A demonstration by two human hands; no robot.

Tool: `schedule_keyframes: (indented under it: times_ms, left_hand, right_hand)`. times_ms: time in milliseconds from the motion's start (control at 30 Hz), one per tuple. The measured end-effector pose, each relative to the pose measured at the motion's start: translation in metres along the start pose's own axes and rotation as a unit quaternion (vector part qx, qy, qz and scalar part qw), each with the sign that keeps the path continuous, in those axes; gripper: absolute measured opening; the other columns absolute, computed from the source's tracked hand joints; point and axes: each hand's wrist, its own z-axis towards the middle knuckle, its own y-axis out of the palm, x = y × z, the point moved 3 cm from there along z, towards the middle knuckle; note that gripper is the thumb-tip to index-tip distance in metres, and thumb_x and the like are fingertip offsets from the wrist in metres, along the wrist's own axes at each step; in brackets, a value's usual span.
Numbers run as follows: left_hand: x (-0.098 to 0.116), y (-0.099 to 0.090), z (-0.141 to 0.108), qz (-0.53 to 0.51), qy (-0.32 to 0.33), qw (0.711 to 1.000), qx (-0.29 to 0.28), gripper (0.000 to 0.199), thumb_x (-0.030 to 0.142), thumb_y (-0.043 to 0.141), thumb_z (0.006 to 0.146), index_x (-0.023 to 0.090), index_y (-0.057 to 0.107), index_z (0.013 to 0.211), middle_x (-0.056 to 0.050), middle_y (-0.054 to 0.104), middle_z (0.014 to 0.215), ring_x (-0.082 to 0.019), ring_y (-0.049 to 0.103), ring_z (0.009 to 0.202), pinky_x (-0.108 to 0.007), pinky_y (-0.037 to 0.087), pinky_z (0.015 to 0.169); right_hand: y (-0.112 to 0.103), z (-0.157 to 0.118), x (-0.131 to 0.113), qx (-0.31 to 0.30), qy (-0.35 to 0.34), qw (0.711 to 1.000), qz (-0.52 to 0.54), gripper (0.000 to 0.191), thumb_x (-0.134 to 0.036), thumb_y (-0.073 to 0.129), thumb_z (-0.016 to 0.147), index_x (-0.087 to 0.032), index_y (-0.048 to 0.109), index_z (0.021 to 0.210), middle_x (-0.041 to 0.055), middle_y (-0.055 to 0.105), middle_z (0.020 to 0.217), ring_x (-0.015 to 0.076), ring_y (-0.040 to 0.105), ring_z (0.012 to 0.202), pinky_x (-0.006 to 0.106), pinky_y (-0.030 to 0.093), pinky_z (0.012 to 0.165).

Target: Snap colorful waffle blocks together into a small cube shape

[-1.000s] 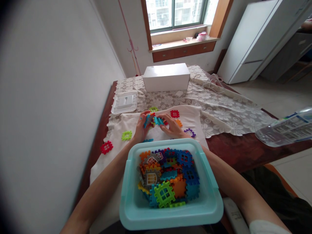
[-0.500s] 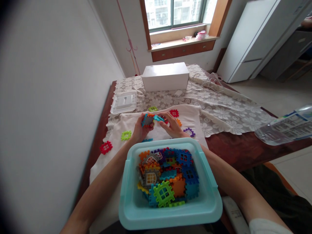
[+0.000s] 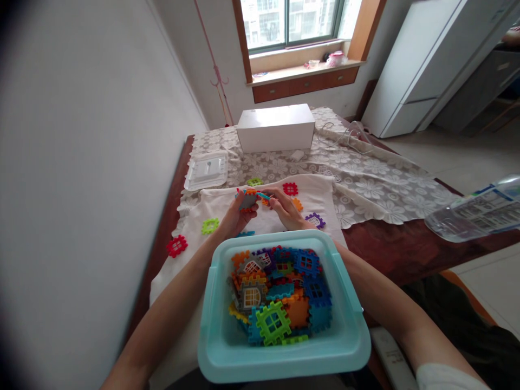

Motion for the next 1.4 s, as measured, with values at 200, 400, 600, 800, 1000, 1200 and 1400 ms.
schedule_keyframes:
  times_ms: [200,400,600,800,1000,1200,1400]
  left_hand:
    - [-0.001,0.0,0.001,-0.013,0.003,1.0,-0.018,0.068,0.072,0.096,0.075,0.018,0.075,0.112,-0.004,0.078,0.097,-0.011,0.064,0.07,-0.025,0.058,0.067]
    - [-0.005,-0.004,0.005,0.008,0.036,0.999,-0.014,0.074,0.082,0.085,0.08,0.018,0.073,0.115,-0.005,0.076,0.095,-0.015,0.067,0.074,-0.03,0.061,0.07]
    - [-0.002,-0.007,0.005,0.153,0.131,0.98,0.005,0.072,0.058,0.099,0.077,0.022,0.065,0.129,-0.006,0.075,0.113,-0.017,0.07,0.091,-0.031,0.059,0.083]
    - [0.004,-0.007,0.002,0.214,0.187,0.959,-0.012,0.064,0.049,0.1,0.078,0.025,0.063,0.125,-0.006,0.071,0.122,-0.023,0.069,0.11,-0.037,0.058,0.101]
    - [0.002,-0.012,0.003,0.257,0.211,0.943,-0.023,0.065,0.053,0.099,0.079,0.025,0.061,0.124,-0.006,0.068,0.121,-0.023,0.067,0.107,-0.037,0.057,0.097]
    - [0.004,-0.011,0.0,0.314,0.215,0.924,-0.049,0.065,0.052,0.098,0.079,0.024,0.06,0.124,-0.006,0.066,0.118,-0.023,0.066,0.102,-0.036,0.057,0.093]
    - [0.008,-0.009,-0.007,0.335,0.213,0.917,-0.051,0.062,0.049,0.095,0.083,0.025,0.059,0.128,-0.007,0.067,0.122,-0.025,0.067,0.108,-0.038,0.055,0.097]
  right_hand:
    - [-0.003,-0.003,-0.007,-0.002,-0.008,1.0,0.006,0.039,-0.035,0.045,0.111,-0.025,0.068,0.141,0.0065,0.072,0.149,0.0228,0.066,0.128,0.039,0.055,0.11]
    - [-0.003,-0.004,-0.008,-0.002,-0.003,1.0,0.004,0.039,-0.034,0.045,0.11,-0.031,0.069,0.141,0.0072,0.072,0.148,0.0262,0.062,0.138,0.046,0.051,0.12]
    - [0.0,0.001,0.007,-0.044,-0.048,0.998,-0.024,0.043,-0.036,0.059,0.107,-0.025,0.064,0.149,0.0111,0.072,0.142,0.0237,0.069,0.116,0.037,0.062,0.097]
    - [0.001,0.002,0.015,-0.069,-0.086,0.993,-0.032,0.052,-0.033,0.069,0.106,-0.032,0.062,0.158,0.0116,0.068,0.141,0.0247,0.072,0.12,0.039,0.067,0.098]
    - [0.004,0.002,0.014,-0.084,-0.067,0.994,0.018,0.053,-0.031,0.073,0.104,-0.034,0.066,0.156,0.0113,0.065,0.142,0.0237,0.076,0.116,0.038,0.069,0.097]
    - [-0.002,0.003,0.017,-0.042,-0.081,0.994,-0.055,0.057,-0.019,0.068,0.098,-0.03,0.065,0.154,0.0106,0.071,0.138,0.0228,0.075,0.108,0.038,0.066,0.093]
    - [-0.002,0.002,0.019,-0.028,-0.075,0.994,-0.073,0.047,-0.02,0.07,0.093,-0.027,0.067,0.14,0.0107,0.075,0.135,0.0228,0.076,0.106,0.036,0.066,0.086]
